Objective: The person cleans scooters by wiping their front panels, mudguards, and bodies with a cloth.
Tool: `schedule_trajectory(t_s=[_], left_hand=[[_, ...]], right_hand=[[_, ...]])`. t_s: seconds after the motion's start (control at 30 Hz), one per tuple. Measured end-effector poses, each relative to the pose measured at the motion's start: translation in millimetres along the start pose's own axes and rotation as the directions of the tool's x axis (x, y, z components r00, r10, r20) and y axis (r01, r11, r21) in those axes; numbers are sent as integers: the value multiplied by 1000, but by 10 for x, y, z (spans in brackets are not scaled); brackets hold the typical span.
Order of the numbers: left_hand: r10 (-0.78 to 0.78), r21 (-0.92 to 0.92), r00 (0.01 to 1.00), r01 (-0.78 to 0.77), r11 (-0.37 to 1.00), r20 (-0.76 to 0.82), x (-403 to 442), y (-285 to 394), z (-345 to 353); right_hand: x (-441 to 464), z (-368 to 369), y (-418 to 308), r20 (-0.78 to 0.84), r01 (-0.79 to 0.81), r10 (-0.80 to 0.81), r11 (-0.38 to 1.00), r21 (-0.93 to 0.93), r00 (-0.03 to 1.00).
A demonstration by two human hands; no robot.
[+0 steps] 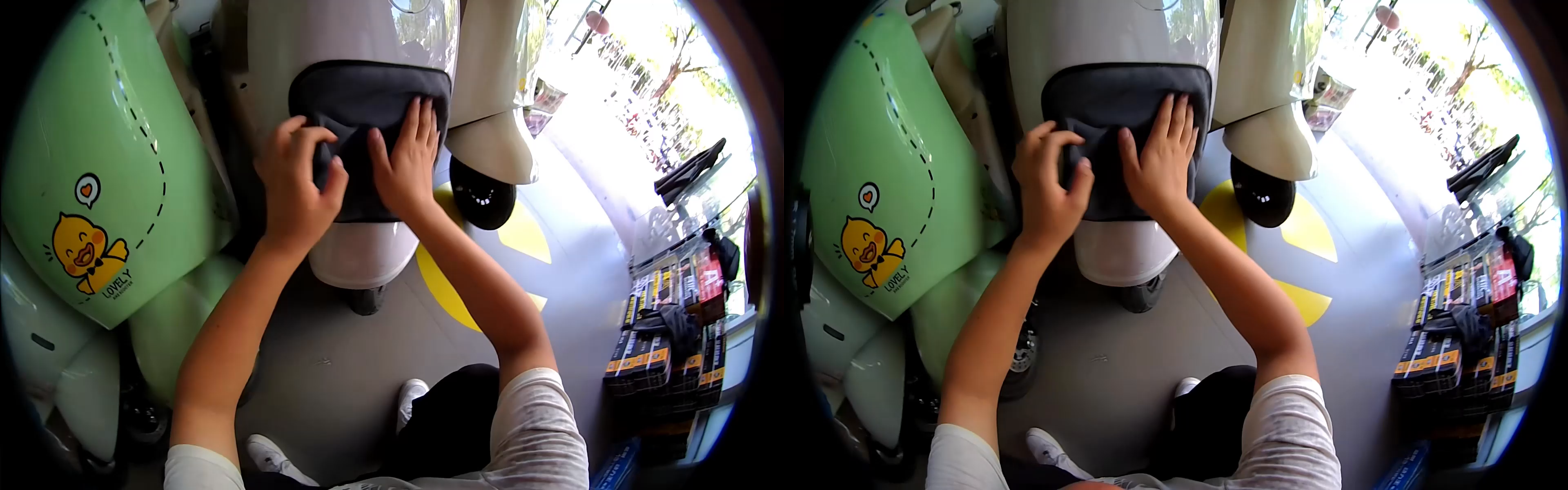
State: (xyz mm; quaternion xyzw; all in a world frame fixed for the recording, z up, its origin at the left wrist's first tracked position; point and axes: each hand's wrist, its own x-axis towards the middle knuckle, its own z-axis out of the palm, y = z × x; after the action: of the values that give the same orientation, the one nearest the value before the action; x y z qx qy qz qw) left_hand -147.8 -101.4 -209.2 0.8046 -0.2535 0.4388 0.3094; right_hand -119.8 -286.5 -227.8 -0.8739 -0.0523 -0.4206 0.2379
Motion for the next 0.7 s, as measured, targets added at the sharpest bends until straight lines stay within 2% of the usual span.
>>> schedule_trajectory(t_s=[0.03,0.07,0.1,0.17,0.2,0.27,0.3,0.4,0.43,0.47,0.5,0.53,0.57,0.6,0.63,0.67,0.7], left_hand=[[1,-134,998,-9,991,-62,84,-92,-34],[45,-148,985,-70,986,-164,224,-156,-54],[-15,-148,980,-15,989,-196,344,-219,-62],[-320,-295,920,249,923,-226,863,-547,62],[-306,-281,925,238,930,-228,1050,-630,146],[-559,-418,822,472,776,-109,1285,-780,249],[-549,-410,826,461,787,-125,1320,-809,238],[-564,-357,820,501,789,-98,1332,-895,272],[-557,-359,825,494,792,-93,1339,-910,263],[-560,-398,821,480,782,-110,1337,-908,287],[-570,-440,812,471,764,-121,1318,-916,326],[-502,-459,858,403,791,-112,1305,-946,312],[-512,-469,853,413,781,-100,1289,-962,310],[-521,-468,851,433,770,-69,1286,-977,288],[-527,-462,849,453,763,-39,1299,-965,256],[-528,-441,848,459,771,-39,1284,-831,210],[-530,-441,847,462,769,-35,1280,-815,199]], right_hand=[[74,40,23,-23,-16,15,999,-29,1000],[141,70,43,-46,-41,41,999,-2,998],[231,92,62,-71,-59,61,998,27,996],[393,133,118,-121,-45,51,998,54,991],[431,143,108,-142,4,1,999,32,990],[554,145,52,-178,101,-98,995,9,979],[655,133,-15,-191,110,-104,994,23,976],[999,86,-187,-198,298,-305,952,-62,932],[1150,74,-262,-227,343,-343,938,-43,911],[1329,74,-325,-297,359,-375,927,-109,878],[1514,79,-384,-354,369,-410,912,-180,841],[1737,109,-479,-401,304,-407,905,-298,821],[1941,79,-559,-444,234,-414,884,-406,794],[2130,-194,-667,-138,274,-301,944,-184,944],[2281,-385,-733,210,214,-219,976,44,953],[2463,-250,-688,-125,313,-309,950,9,943],[2684,-119,-648,-445,393,-376,918,-58,813]])
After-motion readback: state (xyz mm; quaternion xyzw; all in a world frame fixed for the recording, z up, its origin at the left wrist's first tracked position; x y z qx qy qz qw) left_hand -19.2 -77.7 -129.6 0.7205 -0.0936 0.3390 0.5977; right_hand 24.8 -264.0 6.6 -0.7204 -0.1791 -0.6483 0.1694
